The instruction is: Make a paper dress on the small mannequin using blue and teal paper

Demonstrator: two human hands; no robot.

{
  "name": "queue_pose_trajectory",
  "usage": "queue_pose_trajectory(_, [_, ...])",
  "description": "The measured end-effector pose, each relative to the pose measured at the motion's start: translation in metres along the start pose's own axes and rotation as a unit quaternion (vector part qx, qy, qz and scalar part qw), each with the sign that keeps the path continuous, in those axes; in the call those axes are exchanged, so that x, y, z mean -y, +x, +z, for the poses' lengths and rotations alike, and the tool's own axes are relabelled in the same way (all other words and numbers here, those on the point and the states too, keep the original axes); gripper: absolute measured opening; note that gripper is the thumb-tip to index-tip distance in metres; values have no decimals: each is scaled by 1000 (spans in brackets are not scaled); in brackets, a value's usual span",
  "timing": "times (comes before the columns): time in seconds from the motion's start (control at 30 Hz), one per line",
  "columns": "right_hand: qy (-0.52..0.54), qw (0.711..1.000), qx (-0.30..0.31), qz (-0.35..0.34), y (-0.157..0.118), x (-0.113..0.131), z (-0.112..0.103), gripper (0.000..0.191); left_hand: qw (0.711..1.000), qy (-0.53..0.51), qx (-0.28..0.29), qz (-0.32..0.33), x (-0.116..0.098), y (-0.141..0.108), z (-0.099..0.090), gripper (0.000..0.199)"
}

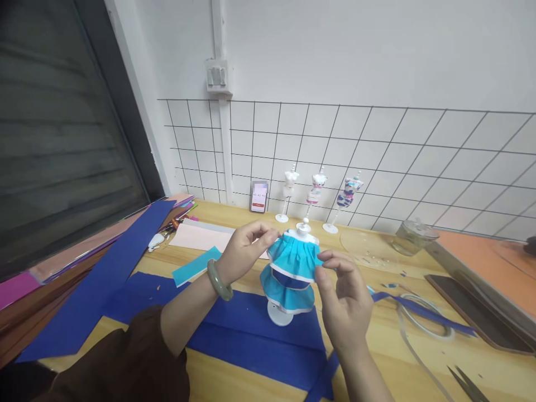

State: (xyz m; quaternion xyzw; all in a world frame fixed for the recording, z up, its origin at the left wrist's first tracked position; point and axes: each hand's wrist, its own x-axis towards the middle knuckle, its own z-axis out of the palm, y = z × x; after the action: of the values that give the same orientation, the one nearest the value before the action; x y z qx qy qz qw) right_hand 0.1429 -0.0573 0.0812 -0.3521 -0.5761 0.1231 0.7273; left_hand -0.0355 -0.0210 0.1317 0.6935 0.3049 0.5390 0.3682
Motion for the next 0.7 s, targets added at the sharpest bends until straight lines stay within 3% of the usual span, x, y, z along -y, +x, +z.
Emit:
queue_pose_trajectory(0.37, [-28, 1000, 8, 0, -3, -1, 3, 9, 987, 149, 52, 19, -12, -7, 2, 29])
queue_pose_trajectory(0.7, [-40, 999, 23, 1, -3, -2, 2, 6, 994, 99, 50, -15, -7, -6, 6, 33])
